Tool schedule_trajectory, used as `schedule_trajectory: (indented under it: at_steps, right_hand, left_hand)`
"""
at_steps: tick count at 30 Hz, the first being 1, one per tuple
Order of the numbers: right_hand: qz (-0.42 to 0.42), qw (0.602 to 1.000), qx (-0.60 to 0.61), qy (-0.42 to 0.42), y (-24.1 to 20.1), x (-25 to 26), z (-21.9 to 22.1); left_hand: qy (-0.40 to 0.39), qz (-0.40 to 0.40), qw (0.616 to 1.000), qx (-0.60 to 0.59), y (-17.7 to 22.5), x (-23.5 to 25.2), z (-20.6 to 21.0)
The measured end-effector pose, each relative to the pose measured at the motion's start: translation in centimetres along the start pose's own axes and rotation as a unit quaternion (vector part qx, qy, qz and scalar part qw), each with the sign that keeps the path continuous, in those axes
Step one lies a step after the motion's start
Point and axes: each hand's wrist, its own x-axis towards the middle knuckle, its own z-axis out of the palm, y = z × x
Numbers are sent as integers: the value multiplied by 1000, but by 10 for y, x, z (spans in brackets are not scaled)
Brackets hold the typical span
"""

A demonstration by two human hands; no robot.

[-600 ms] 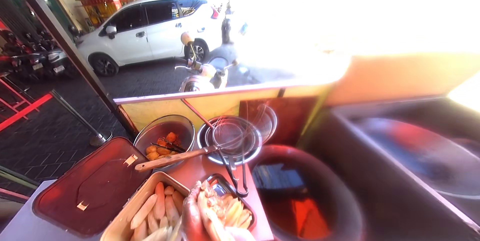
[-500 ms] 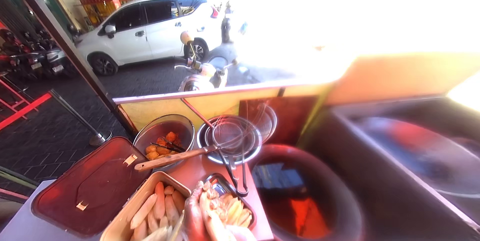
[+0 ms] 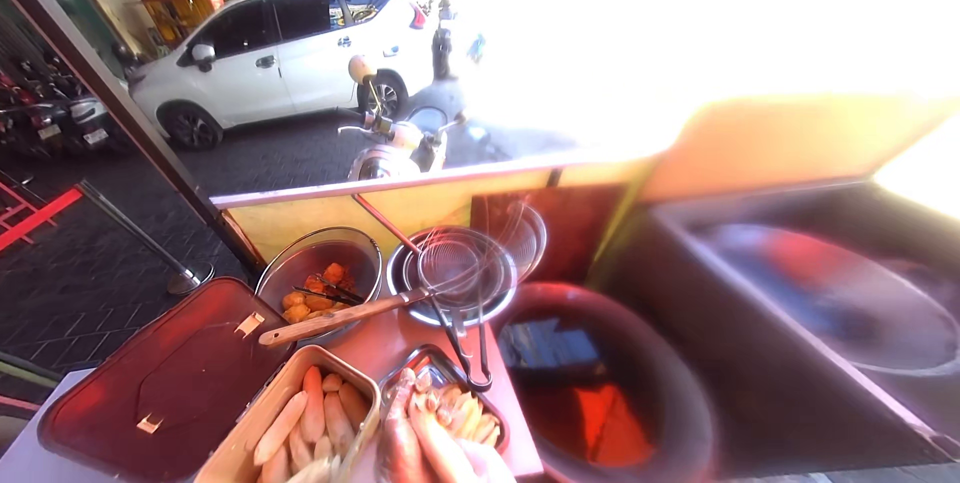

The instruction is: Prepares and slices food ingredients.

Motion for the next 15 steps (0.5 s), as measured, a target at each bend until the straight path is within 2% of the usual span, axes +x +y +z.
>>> schedule_trajectory:
  at_steps: [3, 5, 7, 9, 10, 11, 12, 13, 14, 15]
  right_hand:
    - [4, 999, 32, -2, 5, 3, 3]
    - [-26, 999, 28, 1, -1, 4, 2]
    - [-74, 997, 6, -15, -11, 5, -2]
    - [-70, 997, -2, 20, -2, 5, 4]
    - [-50, 998, -25, 24, 4, 5, 4]
    - [-17, 999, -41, 16, 7, 4, 2]
    - [30, 998, -60, 8, 10, 5, -1]
    - [73, 994, -80, 8, 13, 7, -3]
    - [108, 989, -103, 5, 11, 9, -8]
    - [142, 982, -128, -1, 8, 11, -14]
  left_hand:
    - [35, 12, 999, 19, -5, 2, 2]
    - [39, 23, 998, 31, -11, 3, 1]
    - [15, 45, 997, 55, -18, 6, -9]
    - [-7, 51, 995, 83, -18, 0, -6]
    - [38, 36, 993, 105, -13, -16, 20]
    - [187, -18, 977, 102, -4, -31, 70]
    - [240, -40, 966, 91, -1, -34, 86]
    - [179, -23, 979, 97, -6, -29, 58]
    - [56, 15, 991, 120, -16, -13, -1]
    - [17, 22, 992, 121, -24, 3, -41]
